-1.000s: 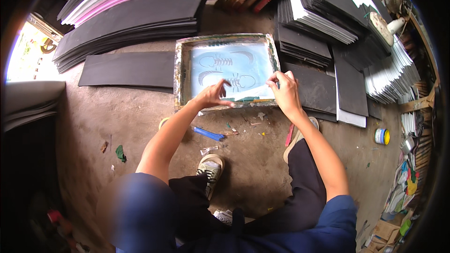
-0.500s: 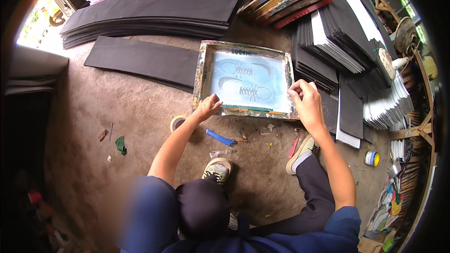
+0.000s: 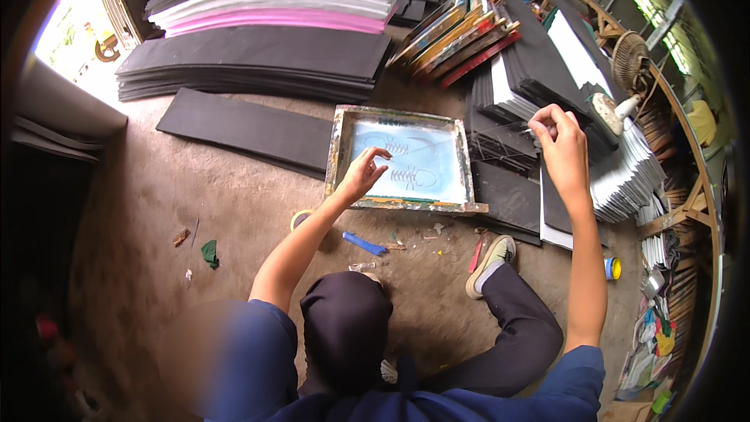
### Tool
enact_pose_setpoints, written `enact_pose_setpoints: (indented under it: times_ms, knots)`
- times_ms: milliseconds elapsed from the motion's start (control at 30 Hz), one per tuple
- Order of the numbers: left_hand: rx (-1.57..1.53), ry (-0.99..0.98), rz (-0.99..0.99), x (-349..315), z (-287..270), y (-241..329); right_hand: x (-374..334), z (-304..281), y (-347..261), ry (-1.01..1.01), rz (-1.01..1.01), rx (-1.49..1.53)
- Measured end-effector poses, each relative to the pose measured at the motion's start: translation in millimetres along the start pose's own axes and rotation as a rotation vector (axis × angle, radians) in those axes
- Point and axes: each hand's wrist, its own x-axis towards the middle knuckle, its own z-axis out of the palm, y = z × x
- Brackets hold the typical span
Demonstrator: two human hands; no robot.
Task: The person sits on the floor and prepares a screen printing frame by applying masking tape to its edges. They repeatedly lift, rotate, and reposition the frame while applying tape to multiple sides.
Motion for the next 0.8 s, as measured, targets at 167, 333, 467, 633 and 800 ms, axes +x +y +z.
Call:
enact_pose_setpoints:
  times_ms: [167, 333, 467, 633, 800]
  knots:
    - [0.095, -0.019, 0.127, 21.7, -21.2, 48.8, -1.3, -44.8, 45.4, 0.110, 0.071, -0.064]
    - [-0.168, -0.167, -0.082, 31.6, -29.3, 108.9, -29.5, -33.5, 129.0, 0.228, 0.181, 0.029]
    - [-0.291, -0.054, -0.064, 48.3, -52.2, 119.5, -55.1, -9.7, 162.0, 0.343, 0.257, 0.242]
    - [-0.135, 0.122, -0.122, 60.1, -37.5, 130.9, -92.3, 27.9, 173.9, 0.380, 0.477, 0.378]
    - [-0.131, 0.164, -0.121, 50.5, -28.5, 114.0, -105.5, 38.1, 183.7, 0.443, 0.422, 0.425]
